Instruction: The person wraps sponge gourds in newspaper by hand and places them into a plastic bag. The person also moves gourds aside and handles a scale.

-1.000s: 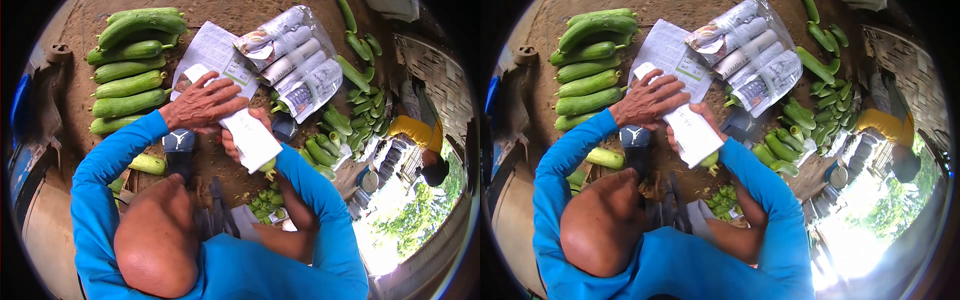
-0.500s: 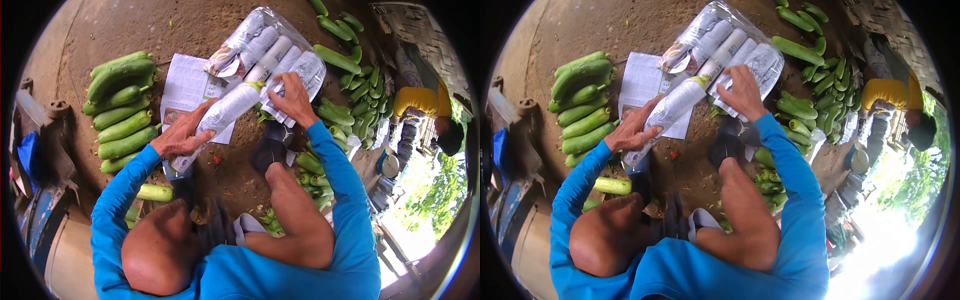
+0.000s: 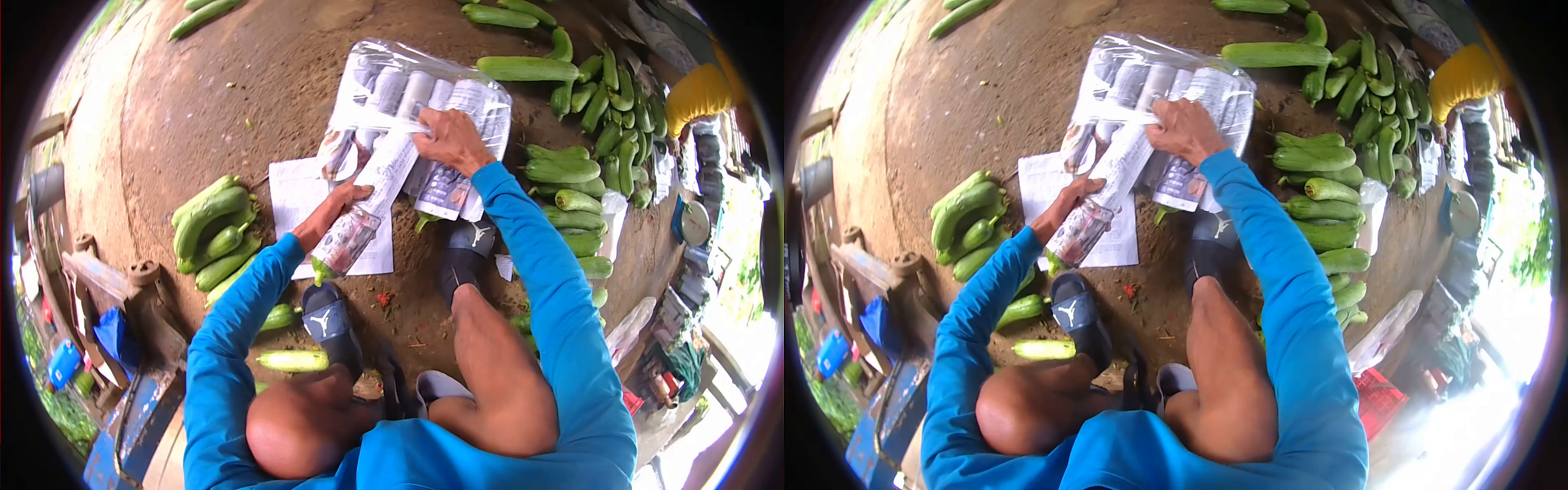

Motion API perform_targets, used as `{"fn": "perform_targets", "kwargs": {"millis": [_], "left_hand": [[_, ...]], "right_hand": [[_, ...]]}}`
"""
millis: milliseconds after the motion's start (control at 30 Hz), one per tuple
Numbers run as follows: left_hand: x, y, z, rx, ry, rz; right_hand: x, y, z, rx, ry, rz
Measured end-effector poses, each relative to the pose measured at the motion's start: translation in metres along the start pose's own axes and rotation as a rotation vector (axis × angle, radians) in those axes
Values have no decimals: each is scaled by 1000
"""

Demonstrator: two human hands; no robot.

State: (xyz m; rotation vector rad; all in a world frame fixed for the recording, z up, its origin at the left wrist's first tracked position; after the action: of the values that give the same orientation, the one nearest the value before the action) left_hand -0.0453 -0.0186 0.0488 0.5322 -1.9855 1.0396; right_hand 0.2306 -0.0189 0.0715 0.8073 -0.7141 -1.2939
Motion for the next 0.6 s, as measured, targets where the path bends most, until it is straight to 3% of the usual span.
{"fn": "perform_targets", "kwargs": {"millis": [33,100,167,267,300,367,433,533,600], "left_hand": [[-24,9,5,-18,1,13],[-68,20,1,-67,-190,-25],[-75,-6,-22,-36,-154,8],[-76,-26,-48,-266,-355,-79],[-75,-38,-61,-168,-272,-87],[-100,-25,-69,-179,-296,-9],[-95,-32,-82,-167,-300,-73],[-101,-34,-92,-331,-100,-144],[-99,-36,-103,-603,-16,-193]], "right_hand": [[1,3,2,10,-15,-13],[3,8,6,-79,-47,-149],[5,9,6,-72,-87,-134],[9,18,13,-126,-75,-157],[10,19,12,-128,-77,-156],[12,19,13,-162,-19,-193],[14,19,12,-179,-17,-198],[17,16,11,-236,-30,-205],[20,15,11,-251,-8,-228]]}}
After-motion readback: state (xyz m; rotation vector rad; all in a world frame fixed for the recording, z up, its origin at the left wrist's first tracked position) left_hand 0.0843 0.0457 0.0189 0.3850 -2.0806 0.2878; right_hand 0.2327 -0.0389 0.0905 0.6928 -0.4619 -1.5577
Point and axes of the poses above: each hand's wrist, its own x-axis away from the middle knuckle, its own y-axis out of the back of the hand, z = x × y, the point moved 3 cm from there along -x, towards the middle knuckle, and after that the axes turned 14 degrees about y, right-handed, at the moved point
